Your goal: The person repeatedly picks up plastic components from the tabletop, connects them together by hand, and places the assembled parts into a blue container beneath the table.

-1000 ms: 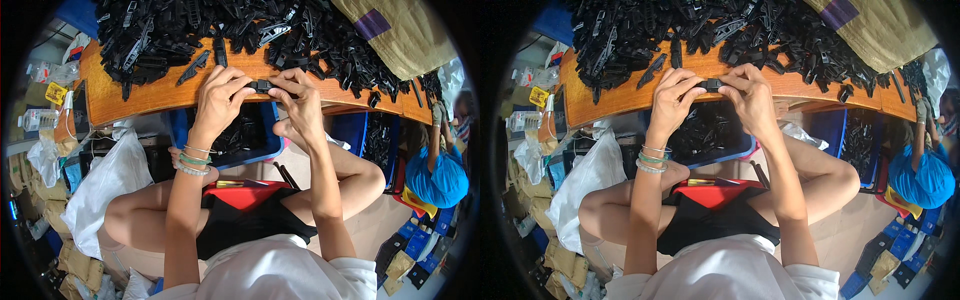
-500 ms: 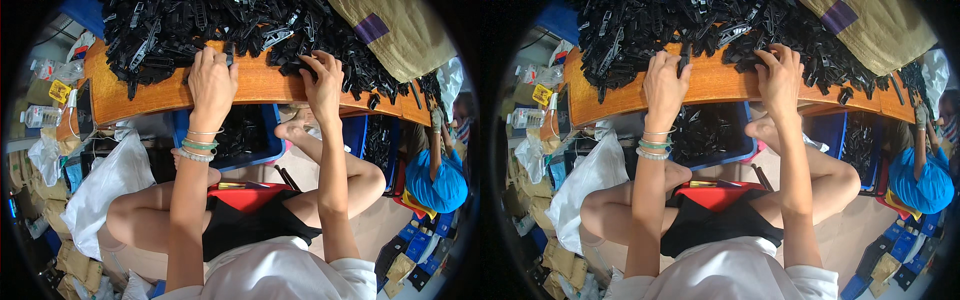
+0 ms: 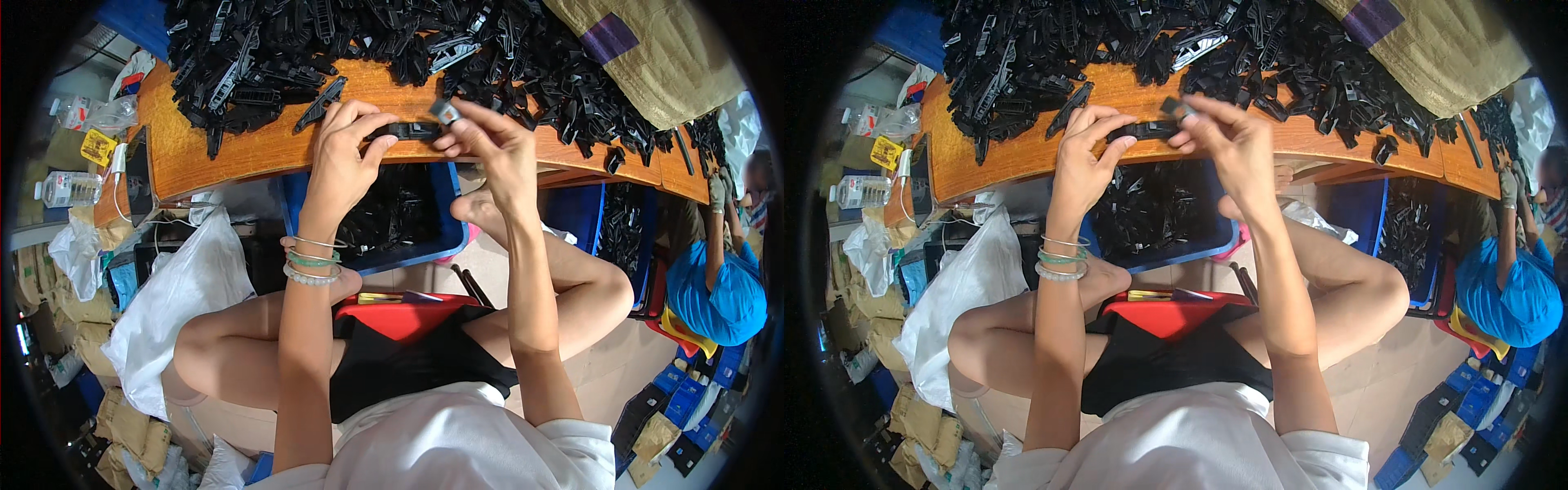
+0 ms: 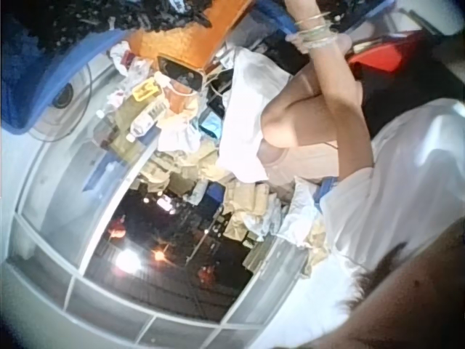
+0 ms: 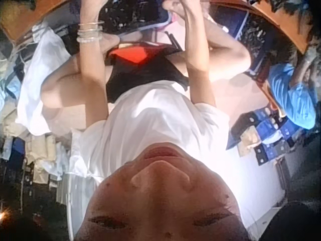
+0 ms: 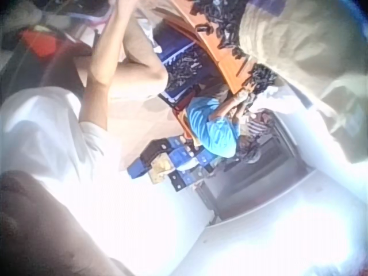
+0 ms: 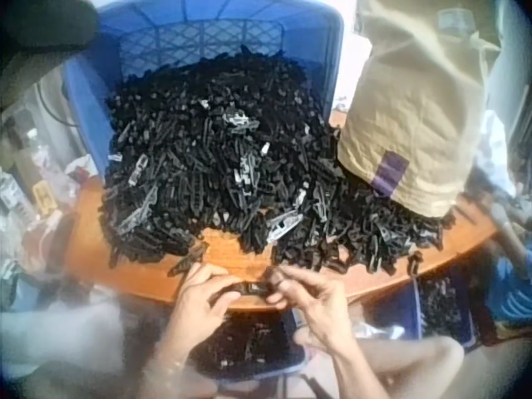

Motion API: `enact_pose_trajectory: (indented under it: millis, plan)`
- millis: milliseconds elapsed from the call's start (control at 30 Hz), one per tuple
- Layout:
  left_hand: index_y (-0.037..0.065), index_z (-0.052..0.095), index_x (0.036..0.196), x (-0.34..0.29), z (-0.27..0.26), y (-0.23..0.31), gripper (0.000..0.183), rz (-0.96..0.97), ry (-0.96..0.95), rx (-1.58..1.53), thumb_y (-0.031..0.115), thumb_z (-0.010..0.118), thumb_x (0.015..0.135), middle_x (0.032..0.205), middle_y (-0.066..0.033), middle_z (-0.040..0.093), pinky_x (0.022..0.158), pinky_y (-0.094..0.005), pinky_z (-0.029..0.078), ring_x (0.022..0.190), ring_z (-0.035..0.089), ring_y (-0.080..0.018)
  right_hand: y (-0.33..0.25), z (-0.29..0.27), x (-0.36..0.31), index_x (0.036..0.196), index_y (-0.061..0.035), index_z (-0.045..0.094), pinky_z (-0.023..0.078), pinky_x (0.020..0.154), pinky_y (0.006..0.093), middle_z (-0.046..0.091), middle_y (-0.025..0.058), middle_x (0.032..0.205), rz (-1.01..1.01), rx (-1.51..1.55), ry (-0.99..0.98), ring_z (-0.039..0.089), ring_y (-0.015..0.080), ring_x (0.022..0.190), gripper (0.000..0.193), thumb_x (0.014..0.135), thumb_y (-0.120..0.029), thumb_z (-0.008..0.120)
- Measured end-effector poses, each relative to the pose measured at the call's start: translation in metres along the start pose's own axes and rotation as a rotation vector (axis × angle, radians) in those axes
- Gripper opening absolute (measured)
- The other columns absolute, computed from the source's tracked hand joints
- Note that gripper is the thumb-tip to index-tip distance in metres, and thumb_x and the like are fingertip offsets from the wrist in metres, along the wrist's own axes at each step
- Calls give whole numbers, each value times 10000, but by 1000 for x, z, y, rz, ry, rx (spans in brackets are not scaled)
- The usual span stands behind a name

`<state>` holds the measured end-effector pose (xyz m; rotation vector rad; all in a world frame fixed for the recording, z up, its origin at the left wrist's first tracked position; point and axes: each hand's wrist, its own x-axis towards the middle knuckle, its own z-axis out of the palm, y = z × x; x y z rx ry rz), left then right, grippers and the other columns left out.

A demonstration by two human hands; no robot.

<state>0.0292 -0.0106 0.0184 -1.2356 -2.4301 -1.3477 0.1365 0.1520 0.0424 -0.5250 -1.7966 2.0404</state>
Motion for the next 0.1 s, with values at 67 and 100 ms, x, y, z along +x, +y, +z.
enact_pose_trajectory:
  millis: [67, 100]
  plan:
    - [5, 682, 965, 2, -2, -2, 211, -2, -34, -54, 56, 703, 761, 949, -96, 599, 848, -363, 438, 936, 540, -276, 5, -4, 4, 1120, 120, 594, 547, 686, 238, 682, 141, 923, -6, -81, -100, 668, 153, 756, 257, 905, -21, 589]
    - [5, 682, 965, 3, -3, -2, 211, -1, -31, -53, 56, 703, 761, 949, -96, 599, 848, -363, 438, 936, 540, -276, 7, -5, 6, 1164, 106, 576, 546, 686, 237, 682, 158, 950, 22, -126, -130, 670, 162, 759, 286, 907, -19, 584]
